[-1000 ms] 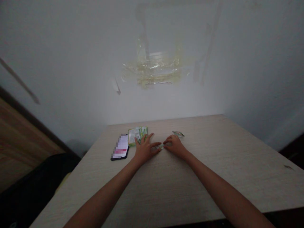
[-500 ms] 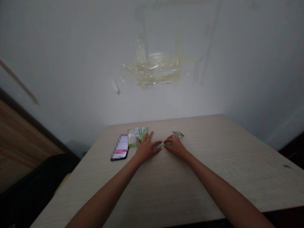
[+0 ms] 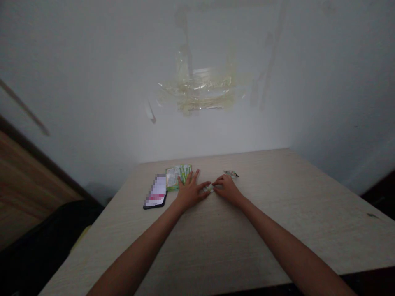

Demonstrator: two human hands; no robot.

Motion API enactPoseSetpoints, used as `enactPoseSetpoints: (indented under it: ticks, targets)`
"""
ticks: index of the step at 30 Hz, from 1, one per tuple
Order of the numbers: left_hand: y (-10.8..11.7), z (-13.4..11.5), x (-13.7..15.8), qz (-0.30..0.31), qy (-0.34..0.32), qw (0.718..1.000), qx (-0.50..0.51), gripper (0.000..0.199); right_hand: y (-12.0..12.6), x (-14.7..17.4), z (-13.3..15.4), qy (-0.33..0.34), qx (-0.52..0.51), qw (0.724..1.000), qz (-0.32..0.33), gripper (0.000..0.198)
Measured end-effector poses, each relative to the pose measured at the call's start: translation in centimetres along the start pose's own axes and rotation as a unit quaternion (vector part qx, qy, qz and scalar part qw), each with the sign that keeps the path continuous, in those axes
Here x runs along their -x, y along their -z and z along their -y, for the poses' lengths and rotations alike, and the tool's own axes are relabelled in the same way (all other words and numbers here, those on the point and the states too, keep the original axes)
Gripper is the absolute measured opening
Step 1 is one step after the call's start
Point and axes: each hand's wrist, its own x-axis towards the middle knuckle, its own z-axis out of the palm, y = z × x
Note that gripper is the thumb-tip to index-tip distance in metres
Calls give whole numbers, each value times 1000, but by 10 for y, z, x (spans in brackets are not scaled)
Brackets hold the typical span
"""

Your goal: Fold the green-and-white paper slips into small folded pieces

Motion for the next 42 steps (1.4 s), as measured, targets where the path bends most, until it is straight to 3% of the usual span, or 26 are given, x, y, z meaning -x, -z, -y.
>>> enactPoseSetpoints:
  ticks: [13, 42]
  targets:
    - [0, -11, 5, -37, 27, 999, -3, 47, 11, 2, -2, 64, 12, 998, -7, 11]
    - [-1, -9, 3, -1, 48, 999, 17, 49, 9, 3, 5, 61, 74, 995, 19, 28]
